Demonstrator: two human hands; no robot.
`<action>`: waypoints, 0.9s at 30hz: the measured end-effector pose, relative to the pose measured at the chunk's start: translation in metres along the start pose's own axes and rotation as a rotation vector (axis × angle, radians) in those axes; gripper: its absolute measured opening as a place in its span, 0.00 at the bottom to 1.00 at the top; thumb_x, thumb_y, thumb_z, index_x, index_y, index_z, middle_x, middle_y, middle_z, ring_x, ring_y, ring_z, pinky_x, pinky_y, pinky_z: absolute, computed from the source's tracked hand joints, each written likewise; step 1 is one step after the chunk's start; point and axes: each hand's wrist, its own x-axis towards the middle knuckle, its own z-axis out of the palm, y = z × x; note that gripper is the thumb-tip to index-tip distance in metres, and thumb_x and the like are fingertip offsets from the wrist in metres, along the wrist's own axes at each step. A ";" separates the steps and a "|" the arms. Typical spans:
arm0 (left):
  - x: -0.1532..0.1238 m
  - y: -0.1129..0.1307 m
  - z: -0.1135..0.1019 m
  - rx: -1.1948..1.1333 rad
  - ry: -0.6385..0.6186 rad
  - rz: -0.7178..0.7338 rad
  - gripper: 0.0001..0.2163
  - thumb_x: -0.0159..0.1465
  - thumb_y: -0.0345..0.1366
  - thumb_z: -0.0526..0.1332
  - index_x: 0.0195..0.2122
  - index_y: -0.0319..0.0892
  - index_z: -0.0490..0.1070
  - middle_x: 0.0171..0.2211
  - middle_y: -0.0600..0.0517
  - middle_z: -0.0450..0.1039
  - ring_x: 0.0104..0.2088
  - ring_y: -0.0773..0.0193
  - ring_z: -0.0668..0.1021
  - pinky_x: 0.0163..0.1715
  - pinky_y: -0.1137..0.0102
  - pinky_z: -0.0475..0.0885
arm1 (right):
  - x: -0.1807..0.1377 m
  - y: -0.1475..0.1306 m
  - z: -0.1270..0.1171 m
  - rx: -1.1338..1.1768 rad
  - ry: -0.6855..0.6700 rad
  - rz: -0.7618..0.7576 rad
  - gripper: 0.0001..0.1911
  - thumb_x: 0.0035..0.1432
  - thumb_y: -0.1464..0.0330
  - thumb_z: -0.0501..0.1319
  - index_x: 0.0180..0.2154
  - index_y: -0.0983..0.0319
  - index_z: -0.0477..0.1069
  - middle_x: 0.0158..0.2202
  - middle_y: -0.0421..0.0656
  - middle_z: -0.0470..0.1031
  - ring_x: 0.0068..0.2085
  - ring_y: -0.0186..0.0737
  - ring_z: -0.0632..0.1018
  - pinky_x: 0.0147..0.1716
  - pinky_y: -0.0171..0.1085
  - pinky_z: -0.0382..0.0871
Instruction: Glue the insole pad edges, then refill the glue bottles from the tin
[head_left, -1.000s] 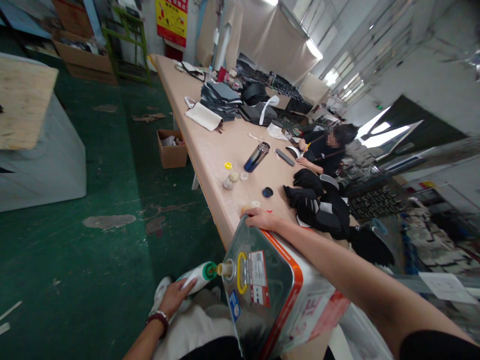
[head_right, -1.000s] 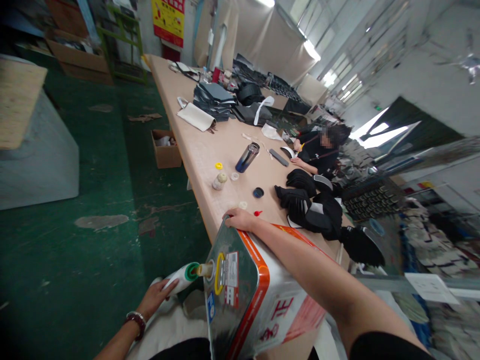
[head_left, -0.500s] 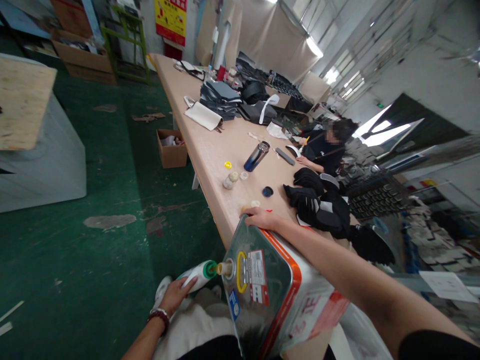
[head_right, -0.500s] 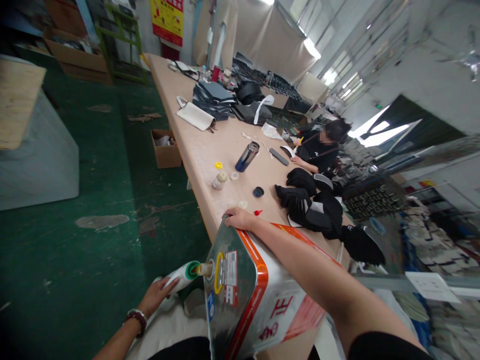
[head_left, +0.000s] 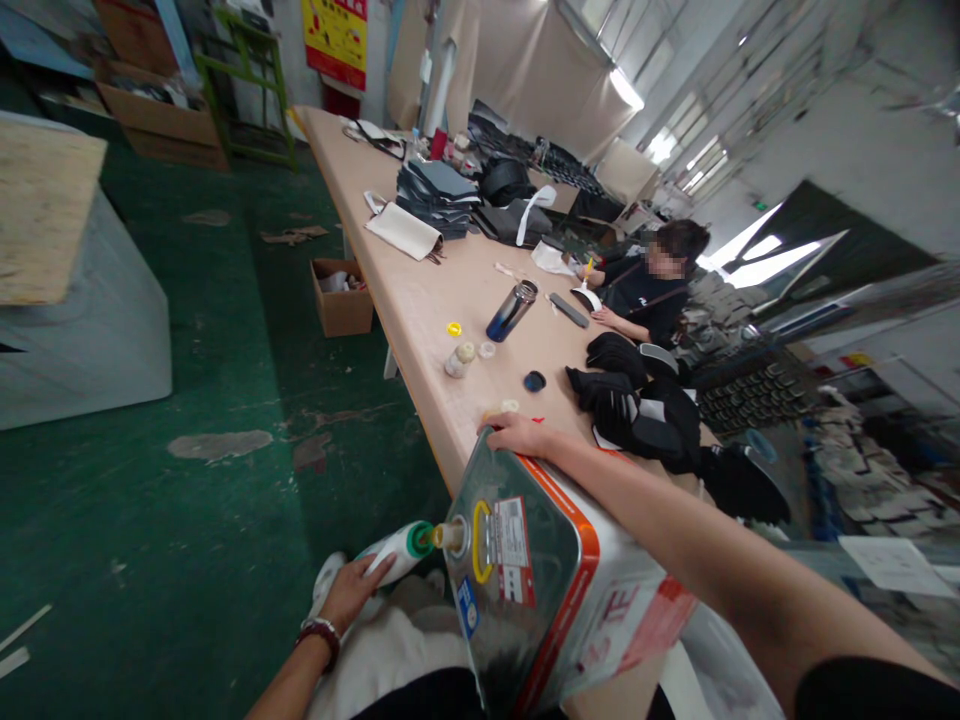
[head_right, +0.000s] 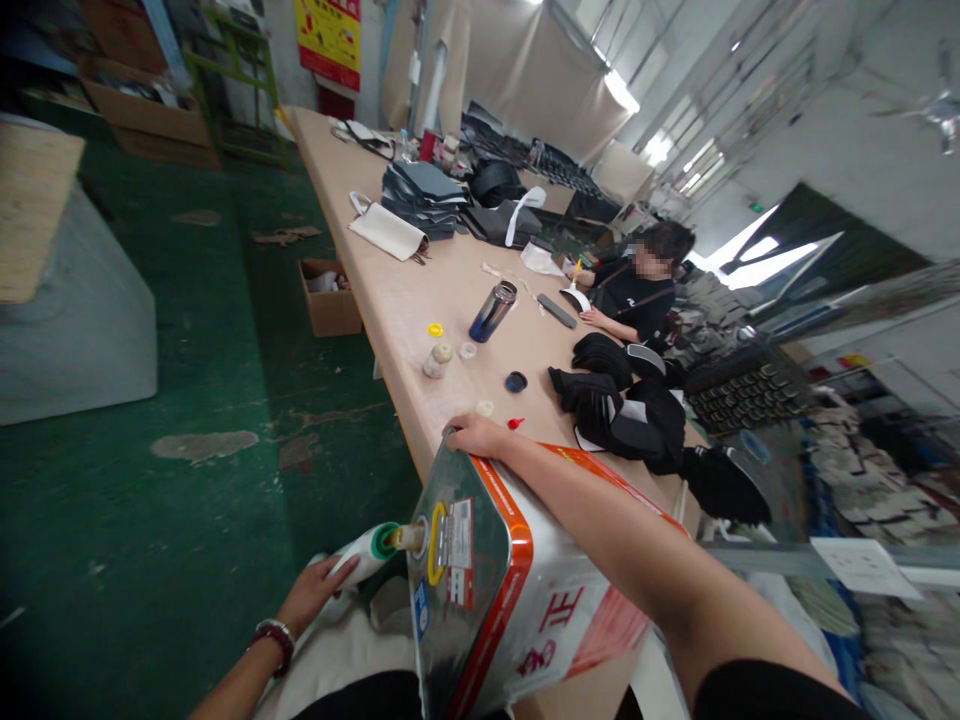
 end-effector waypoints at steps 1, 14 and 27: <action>0.000 0.001 0.000 0.002 0.004 -0.002 0.28 0.54 0.61 0.53 0.29 0.38 0.76 0.21 0.52 0.70 0.25 0.59 0.72 0.30 0.67 0.66 | 0.000 0.000 0.000 0.001 0.000 -0.001 0.18 0.45 0.76 0.57 0.40 0.64 0.77 0.34 0.40 0.76 0.39 0.42 0.75 0.38 0.32 0.68; 0.003 -0.005 -0.002 0.075 -0.009 -0.007 0.29 0.55 0.62 0.51 0.28 0.40 0.76 0.19 0.53 0.68 0.26 0.56 0.73 0.31 0.66 0.65 | -0.001 0.000 -0.001 0.006 0.002 -0.018 0.17 0.46 0.75 0.58 0.39 0.62 0.77 0.35 0.40 0.76 0.41 0.43 0.75 0.39 0.33 0.68; 0.004 -0.011 -0.001 0.088 -0.015 -0.016 0.29 0.55 0.62 0.51 0.31 0.41 0.77 0.20 0.53 0.70 0.27 0.56 0.75 0.33 0.65 0.66 | 0.004 0.006 0.001 -0.014 0.005 -0.021 0.16 0.46 0.75 0.58 0.38 0.63 0.77 0.35 0.40 0.77 0.40 0.42 0.75 0.38 0.32 0.68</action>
